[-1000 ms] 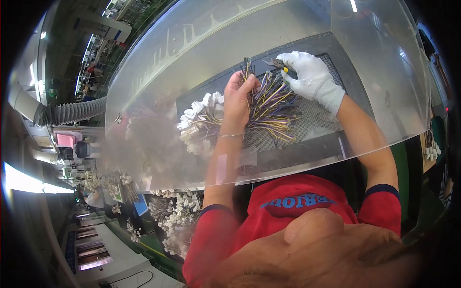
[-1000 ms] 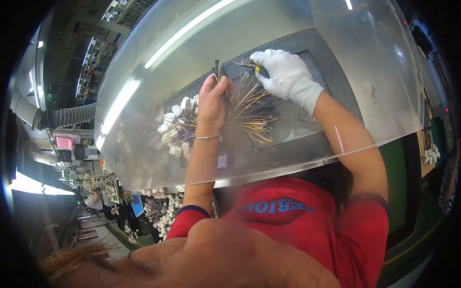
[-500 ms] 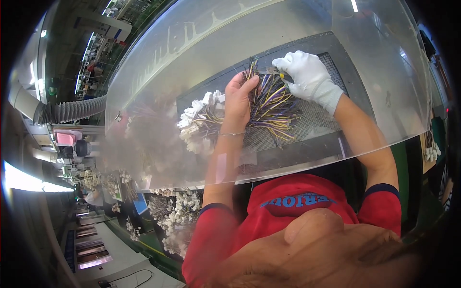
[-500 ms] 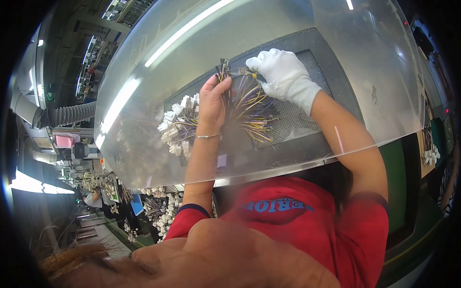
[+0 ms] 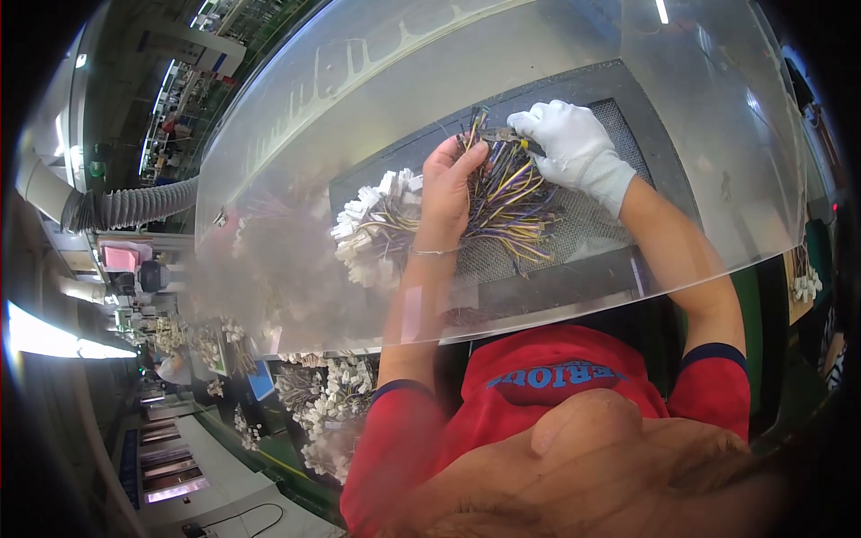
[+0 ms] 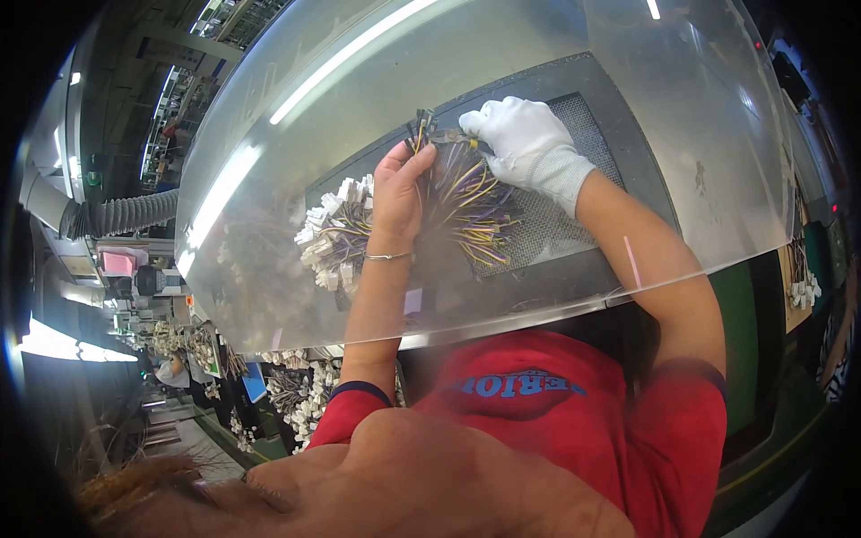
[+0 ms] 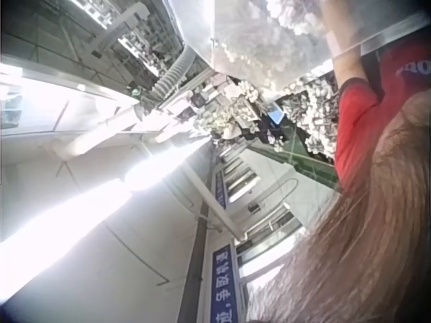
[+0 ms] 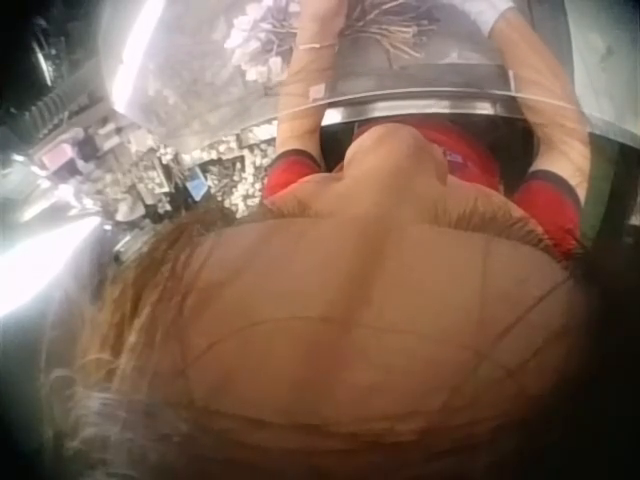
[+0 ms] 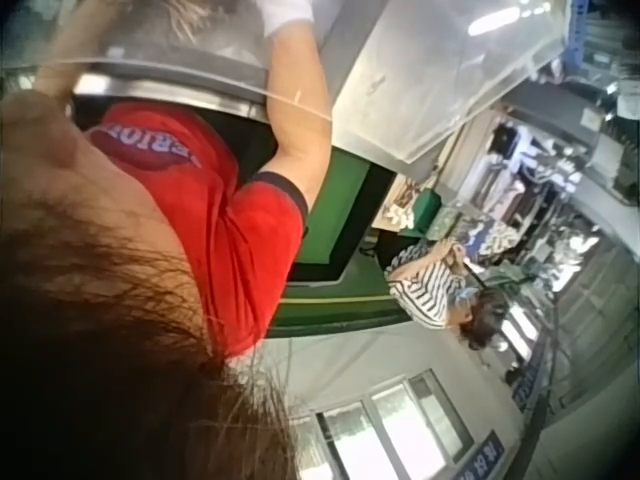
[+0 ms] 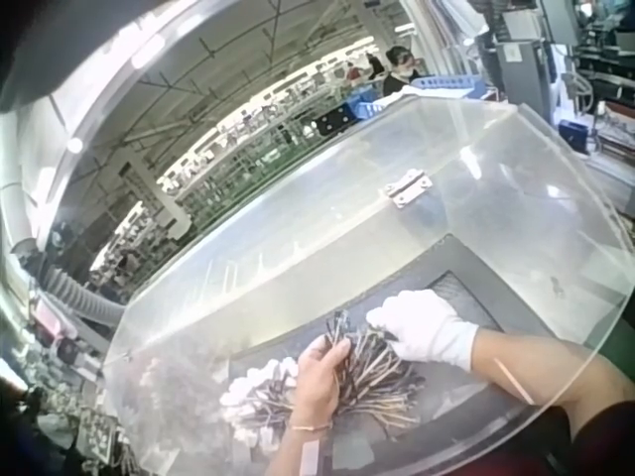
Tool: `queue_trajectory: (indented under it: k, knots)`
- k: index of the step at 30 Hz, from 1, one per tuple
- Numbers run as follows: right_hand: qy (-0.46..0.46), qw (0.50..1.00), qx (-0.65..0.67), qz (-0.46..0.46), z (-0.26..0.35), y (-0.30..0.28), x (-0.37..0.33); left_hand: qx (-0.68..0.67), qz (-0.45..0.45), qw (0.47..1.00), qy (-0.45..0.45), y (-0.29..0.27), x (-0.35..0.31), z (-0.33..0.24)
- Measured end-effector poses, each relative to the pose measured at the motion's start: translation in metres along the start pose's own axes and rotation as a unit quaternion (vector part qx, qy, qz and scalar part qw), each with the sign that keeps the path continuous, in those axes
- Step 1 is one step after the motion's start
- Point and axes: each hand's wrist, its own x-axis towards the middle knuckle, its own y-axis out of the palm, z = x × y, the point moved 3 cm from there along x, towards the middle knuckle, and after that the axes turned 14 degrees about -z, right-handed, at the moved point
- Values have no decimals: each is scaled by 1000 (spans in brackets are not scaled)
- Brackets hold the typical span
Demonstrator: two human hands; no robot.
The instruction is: Trimming the ends of wire harness bundles using a pair of wire cutters at a production workbench.
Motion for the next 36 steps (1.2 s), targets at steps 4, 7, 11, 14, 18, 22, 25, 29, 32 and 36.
queue_trajectory:
  k: [4,7,11,14,18,22,25,29,32,36]
  knots:
    - [13,1000,11,8,0,3,-1,-8,-33,998,48,1,0,-3]
    - [17,1000,12,14,0,4,-1,-1,-22,998,56,2,-2,-4]
    - [14,1000,16,12,0,5,-2,24,-41,996,82,-3,0,-2]
    - [8,1000,24,8,-2,9,-3,23,-35,995,89,-3,1,0]
    - [10,999,36,4,-3,10,-4,25,-42,994,102,-4,1,1]
    - [15,999,49,-3,-3,9,-5,39,-43,993,100,-2,1,0]
    - [9,999,52,-4,-4,11,-5,35,-43,993,103,-2,-1,-1]
    - [14,999,43,17,-4,11,-5,37,-43,993,106,-2,-1,0]
    - [26,998,40,36,-5,12,-5,50,-47,992,109,0,-2,-2]
    - [43,997,38,55,-2,8,-4,49,-39,992,105,0,-2,-3]
